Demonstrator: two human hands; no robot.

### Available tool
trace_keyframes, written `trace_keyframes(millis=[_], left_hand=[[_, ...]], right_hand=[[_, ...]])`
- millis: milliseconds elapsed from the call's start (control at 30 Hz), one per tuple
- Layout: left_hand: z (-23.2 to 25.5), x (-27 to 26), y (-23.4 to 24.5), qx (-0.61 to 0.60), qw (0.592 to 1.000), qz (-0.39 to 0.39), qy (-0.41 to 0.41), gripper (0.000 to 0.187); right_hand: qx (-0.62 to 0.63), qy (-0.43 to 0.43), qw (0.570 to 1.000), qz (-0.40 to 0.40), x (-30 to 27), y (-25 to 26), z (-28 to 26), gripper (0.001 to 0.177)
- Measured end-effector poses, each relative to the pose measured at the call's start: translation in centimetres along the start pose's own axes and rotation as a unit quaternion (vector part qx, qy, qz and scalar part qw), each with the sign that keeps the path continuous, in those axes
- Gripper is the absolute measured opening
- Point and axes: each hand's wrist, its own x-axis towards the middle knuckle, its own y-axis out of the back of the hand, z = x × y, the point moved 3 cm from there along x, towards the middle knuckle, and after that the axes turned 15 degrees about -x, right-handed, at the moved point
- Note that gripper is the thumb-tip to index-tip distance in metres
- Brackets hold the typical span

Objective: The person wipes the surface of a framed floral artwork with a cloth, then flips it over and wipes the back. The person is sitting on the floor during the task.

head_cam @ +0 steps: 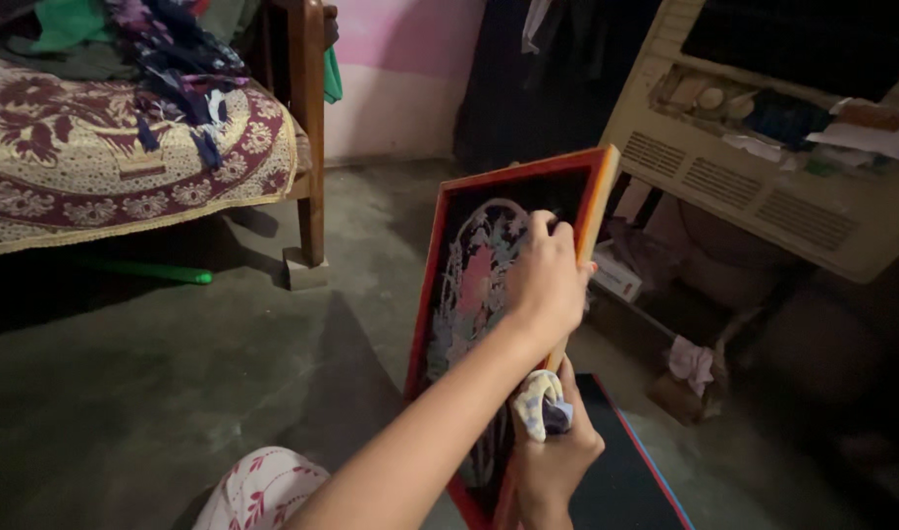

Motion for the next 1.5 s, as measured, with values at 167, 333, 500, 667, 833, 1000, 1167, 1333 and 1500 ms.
trace_keyframes(millis=[167, 333, 500, 667, 833, 1000, 1167, 1333, 1500], left_hand=[[-1.0, 1.1, 3.0, -0.031, 0.998, 0.013, 0.052, 0.039], [-3.0, 1.1, 5.6, -0.07, 0.994, 0.071, 0.049, 0.037], [-4.3, -0.2, 6.1, -0.106, 0.985, 0.133, 0.0, 0.035], [-5.9, -1.5, 8.3, -0.113, 0.976, 0.186, 0.006, 0.036], [-8.9, -3.8, 12.4, -0.167, 0.956, 0.231, 0.075, 0.03], [-13.0, -6.4, 15.7, -0.262, 0.925, 0.24, 0.132, 0.024], [-17.1, -8.4, 18.1, -0.357, 0.882, 0.272, 0.145, 0.021], [-20.7, -11.1, 20.8, -0.383, 0.849, 0.311, 0.189, 0.023], [-22.7, -13.4, 21.8, -0.403, 0.832, 0.316, 0.213, 0.025]], right_hand=[[-0.037, 0.105, 0.994, 0.012, 1.4, 0.2, -1.4, 0.062], [-0.142, 0.146, 0.978, -0.039, 2.8, 0.4, -1.5, 0.071], [-0.136, 0.149, 0.977, -0.063, 2.8, 0.7, -1.5, 0.067], [-0.172, 0.177, 0.963, -0.11, 3.3, 0.2, -2.0, 0.071], [-0.101, 0.262, 0.954, -0.1, 1.9, -2.0, -3.8, 0.062], [-0.129, 0.321, 0.932, -0.109, -0.6, -4.3, -5.6, 0.06], [-0.131, 0.391, 0.901, -0.139, -2.3, -6.5, -7.2, 0.06], [-0.144, 0.419, 0.877, -0.186, -4.0, -9.5, -7.8, 0.056], [-0.119, 0.427, 0.873, -0.202, -6.0, -10.4, -7.7, 0.06]])
